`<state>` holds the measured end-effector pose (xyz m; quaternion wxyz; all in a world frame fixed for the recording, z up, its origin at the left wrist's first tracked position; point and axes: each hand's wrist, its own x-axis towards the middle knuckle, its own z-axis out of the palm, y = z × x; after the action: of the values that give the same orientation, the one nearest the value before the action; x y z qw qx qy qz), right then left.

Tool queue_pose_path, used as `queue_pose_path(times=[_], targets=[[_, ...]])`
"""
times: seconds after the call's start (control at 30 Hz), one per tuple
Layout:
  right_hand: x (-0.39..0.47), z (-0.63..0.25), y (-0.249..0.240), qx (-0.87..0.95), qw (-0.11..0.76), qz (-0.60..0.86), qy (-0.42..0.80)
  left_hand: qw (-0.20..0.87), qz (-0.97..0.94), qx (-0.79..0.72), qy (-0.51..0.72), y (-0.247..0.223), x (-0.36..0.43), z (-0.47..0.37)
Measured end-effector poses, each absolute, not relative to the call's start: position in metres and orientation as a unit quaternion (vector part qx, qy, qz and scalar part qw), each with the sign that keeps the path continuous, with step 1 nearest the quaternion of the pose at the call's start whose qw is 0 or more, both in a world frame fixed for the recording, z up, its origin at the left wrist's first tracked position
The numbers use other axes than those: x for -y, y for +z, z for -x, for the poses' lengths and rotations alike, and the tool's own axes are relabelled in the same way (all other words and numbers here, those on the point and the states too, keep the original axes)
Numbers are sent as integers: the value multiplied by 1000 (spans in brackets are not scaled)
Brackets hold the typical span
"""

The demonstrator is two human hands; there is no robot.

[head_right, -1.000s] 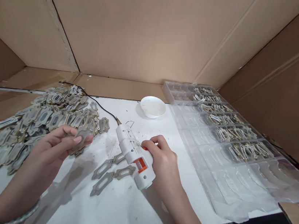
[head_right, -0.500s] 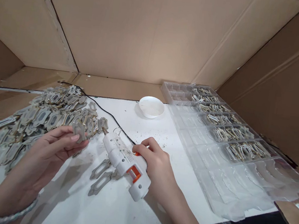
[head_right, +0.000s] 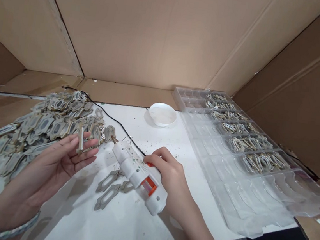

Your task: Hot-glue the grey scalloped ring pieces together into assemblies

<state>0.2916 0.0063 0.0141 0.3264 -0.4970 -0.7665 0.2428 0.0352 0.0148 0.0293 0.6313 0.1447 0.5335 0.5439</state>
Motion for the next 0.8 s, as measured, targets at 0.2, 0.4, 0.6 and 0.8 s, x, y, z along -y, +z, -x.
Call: queue_pose_path(times=[0.2, 0.4, 0.6, 0.8], targets=[[-4, -292, 17, 760, 319, 495, 275, 628, -202, -522, 540, 23, -14, -33], [-1, -289, 19, 750, 293, 462, 373, 540, -295, -556, 559, 16, -11, -33], [1, -280, 27, 745, 275, 444, 414, 500, -343, -552, 572, 16, -10, -36], [1, -278, 18, 750, 285, 439, 405, 495, -385, -536, 565, 10, -6, -32]])
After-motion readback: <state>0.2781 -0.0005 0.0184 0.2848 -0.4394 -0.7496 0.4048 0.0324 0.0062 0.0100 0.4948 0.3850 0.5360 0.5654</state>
